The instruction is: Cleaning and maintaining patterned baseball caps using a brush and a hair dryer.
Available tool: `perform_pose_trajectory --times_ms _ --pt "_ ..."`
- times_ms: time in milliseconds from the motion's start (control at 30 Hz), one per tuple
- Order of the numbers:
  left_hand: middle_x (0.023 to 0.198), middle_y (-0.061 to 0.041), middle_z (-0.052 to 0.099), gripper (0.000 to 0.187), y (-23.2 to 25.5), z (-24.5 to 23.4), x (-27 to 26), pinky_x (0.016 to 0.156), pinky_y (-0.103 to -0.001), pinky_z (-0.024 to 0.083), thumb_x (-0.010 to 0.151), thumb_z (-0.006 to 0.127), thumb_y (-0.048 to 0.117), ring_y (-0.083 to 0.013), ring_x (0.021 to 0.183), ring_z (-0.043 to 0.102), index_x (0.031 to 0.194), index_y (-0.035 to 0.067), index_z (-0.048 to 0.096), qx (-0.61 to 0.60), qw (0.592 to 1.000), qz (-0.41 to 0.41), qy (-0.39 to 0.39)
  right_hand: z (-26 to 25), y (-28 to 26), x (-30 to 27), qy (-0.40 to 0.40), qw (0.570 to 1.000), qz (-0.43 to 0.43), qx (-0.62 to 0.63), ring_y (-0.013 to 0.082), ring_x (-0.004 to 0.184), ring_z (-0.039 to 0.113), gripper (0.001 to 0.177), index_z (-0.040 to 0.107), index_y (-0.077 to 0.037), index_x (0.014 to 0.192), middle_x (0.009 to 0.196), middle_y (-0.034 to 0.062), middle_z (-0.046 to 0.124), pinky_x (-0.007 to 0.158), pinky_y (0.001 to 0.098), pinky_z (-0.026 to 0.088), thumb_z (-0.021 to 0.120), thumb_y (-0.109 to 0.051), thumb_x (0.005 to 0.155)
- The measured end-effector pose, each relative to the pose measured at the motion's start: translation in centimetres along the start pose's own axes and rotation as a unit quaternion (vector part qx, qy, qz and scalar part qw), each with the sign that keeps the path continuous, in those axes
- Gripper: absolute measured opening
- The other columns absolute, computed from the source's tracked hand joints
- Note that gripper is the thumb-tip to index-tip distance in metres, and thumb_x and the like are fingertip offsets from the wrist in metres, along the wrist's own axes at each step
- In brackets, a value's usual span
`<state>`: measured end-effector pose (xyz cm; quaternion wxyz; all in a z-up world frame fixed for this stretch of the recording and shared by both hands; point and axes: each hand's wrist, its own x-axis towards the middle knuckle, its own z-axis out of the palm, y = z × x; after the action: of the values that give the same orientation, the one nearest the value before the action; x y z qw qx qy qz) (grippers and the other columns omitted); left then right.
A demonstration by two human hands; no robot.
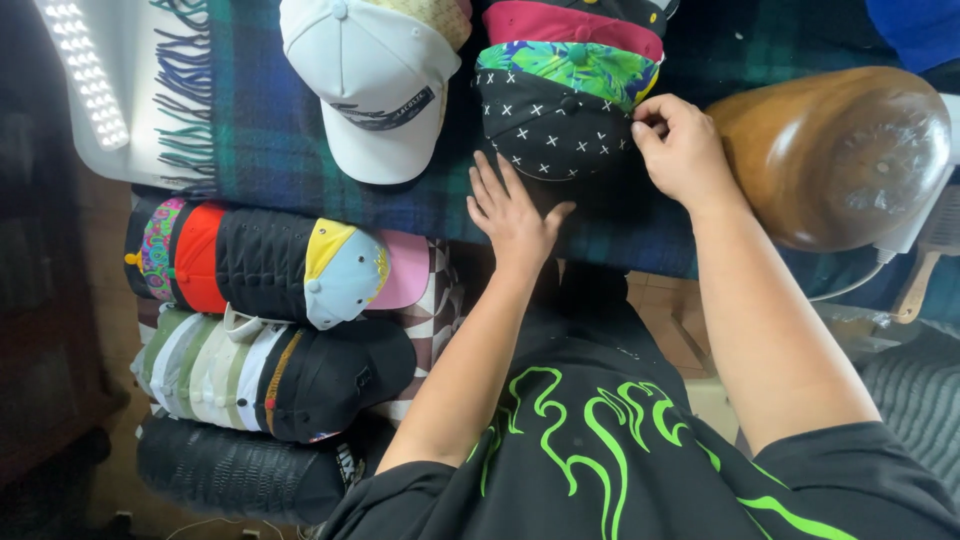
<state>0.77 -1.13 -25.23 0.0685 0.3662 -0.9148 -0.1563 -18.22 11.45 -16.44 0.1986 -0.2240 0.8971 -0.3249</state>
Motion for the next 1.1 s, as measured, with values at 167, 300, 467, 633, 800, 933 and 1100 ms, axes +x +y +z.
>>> perform_pose_trajectory --times_ms 167,300,467,633,800,933,1100 --pt "0.171 -0.022 0.013 0.125 -0.7 0.1 1.0 0.117 -0.063 0.036 0.070 0.093 0.059 -0.0449 0.158 0.023 0.156 -0.005 0.029 -0.063 0.997 0.039 -0.015 -1.5 -1.2 -0.1 -0.043 0.999 -0.014 -0.024 0.0209 0.092 0.061 0.012 0.075 -0.011 0.109 0.110 -0.0003 0.068 0.083 0.0354 0.046 0.069 -0.013 0.099" --pt "0.171 -0.022 0.014 0.113 -0.3 -1.0 2.3 0.119 -0.060 0.037 0.080 0.089 0.052 -0.0413 0.159 0.024 0.158 -0.002 0.029 -0.026 0.998 0.053 -0.013 -0.5 0.4 0.6 0.015 0.998 -0.054 0.002 0.0240 0.100 0.063 0.010 0.071 -0.007 0.108 0.113 0.0054 0.065 0.085 0.0354 0.048 0.065 -0.006 0.100" --pt "0.167 -0.029 0.021 0.123 -1.1 -0.4 2.8 0.109 -0.052 0.046 0.067 0.097 0.054 -0.0444 0.145 0.043 0.158 0.004 0.030 -0.028 0.999 0.042 -0.013 0.6 1.6 1.5 0.040 0.993 -0.101 -0.035 0.0338 0.101 0.064 0.025 0.070 -0.006 0.104 0.109 0.0097 0.073 0.091 0.0443 0.049 0.051 0.002 0.090" --pt "0.157 -0.023 0.034 0.119 -1.4 -1.6 2.9 0.096 -0.057 0.050 0.070 0.097 0.048 -0.0448 0.131 0.047 0.161 0.017 0.027 -0.083 0.995 -0.018 -0.049 0.0 4.3 2.4 -0.035 0.982 -0.138 -0.121 0.0382 0.099 0.062 0.044 0.077 -0.007 0.112 0.115 0.0099 0.073 0.092 0.0457 0.047 0.047 0.004 0.082" --pt "0.126 -0.021 0.052 0.097 -4.8 -0.1 3.5 0.107 -0.049 0.043 0.081 0.083 0.044 -0.0417 0.113 0.055 0.158 0.013 0.034 -0.258 0.963 -0.082 -0.012 -2.1 -1.3 2.0 -0.213 0.965 0.042 -0.145 0.0369 0.125 0.053 0.058 0.067 -0.011 0.136 0.137 0.0110 0.059 0.106 0.0440 0.041 0.048 -0.003 0.082" --pt "0.124 -0.007 0.070 0.041 -7.0 -3.9 4.1 0.104 -0.030 0.051 0.094 0.070 0.029 -0.0176 0.116 0.065 0.129 0.009 0.066 -0.547 0.819 -0.165 -0.056 -4.1 -4.5 0.5 -0.283 0.957 -0.052 -0.042 0.0228 0.109 0.054 0.029 0.078 -0.013 0.110 0.117 0.0003 0.063 0.099 0.0375 0.039 0.064 -0.008 0.085" --pt "0.076 -0.007 0.068 0.023 -9.6 -5.0 4.1 0.053 -0.027 0.061 0.106 0.062 0.022 -0.0137 0.063 0.065 0.122 0.009 0.072 -0.667 0.715 -0.157 -0.142 -4.7 -8.5 -1.8 -0.377 0.909 -0.101 0.146 0.0206 0.117 0.056 0.026 0.081 -0.007 0.096 0.125 0.0022 0.070 0.107 0.0461 0.041 0.069 -0.005 0.073"
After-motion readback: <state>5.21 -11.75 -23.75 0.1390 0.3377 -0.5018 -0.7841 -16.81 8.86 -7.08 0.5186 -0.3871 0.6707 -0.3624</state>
